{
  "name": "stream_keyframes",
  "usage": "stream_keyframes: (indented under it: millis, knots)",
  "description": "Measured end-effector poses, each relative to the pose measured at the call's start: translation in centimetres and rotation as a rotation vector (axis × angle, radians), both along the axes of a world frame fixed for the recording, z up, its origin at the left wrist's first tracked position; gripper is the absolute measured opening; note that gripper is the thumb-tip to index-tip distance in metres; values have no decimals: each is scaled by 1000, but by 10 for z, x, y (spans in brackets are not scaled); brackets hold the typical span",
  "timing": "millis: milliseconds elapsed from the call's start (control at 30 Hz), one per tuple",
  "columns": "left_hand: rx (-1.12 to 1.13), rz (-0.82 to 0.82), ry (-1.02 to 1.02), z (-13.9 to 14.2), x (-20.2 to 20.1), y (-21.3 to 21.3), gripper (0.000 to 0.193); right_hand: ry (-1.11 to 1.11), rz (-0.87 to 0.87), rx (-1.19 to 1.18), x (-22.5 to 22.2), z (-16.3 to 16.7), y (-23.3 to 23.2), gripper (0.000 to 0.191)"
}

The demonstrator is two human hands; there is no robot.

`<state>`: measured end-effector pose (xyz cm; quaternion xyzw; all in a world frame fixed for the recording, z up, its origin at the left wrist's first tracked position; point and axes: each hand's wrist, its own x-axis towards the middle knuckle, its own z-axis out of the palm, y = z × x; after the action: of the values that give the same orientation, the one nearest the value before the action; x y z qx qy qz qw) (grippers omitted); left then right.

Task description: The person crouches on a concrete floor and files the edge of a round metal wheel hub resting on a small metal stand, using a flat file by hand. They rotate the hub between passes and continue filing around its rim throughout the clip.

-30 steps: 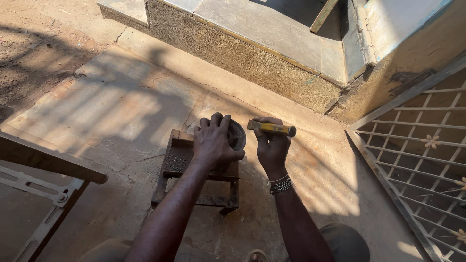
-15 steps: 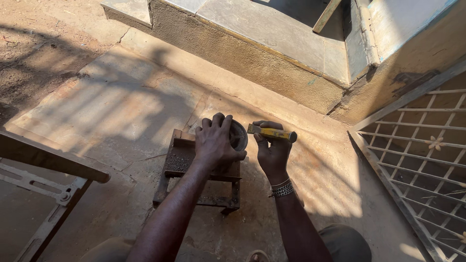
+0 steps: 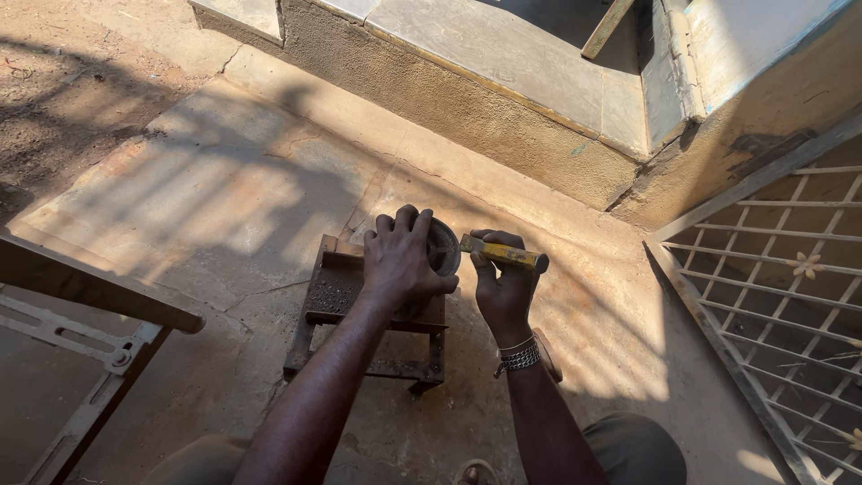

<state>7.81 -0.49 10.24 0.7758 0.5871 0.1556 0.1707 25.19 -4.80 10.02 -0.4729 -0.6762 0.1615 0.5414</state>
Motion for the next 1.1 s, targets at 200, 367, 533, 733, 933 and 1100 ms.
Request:
stream_keyframes:
  millis: [200, 367, 533, 733, 933, 1100]
  knots:
    - [-21, -12, 35, -2, 4, 3, 124, -35, -41, 29, 10, 2, 0, 24]
    - [-30, -6, 22, -5, 2, 3, 122, -210, -28, -50, 13, -4, 15, 25]
    - [4, 9, -10, 0, 1, 2, 121, -135, 21, -28, 12, -8, 8, 25]
    - [105, 25, -81, 13, -8, -10, 122, 116, 29, -65, 6, -22, -3, 24]
    - [295, 35, -301, 55, -78, -29, 107, 169, 13, -303, 17, -22, 14, 23]
    - [159, 435, -481, 45, -195, -110, 94, 509, 161, -539, 22, -24, 23, 23]
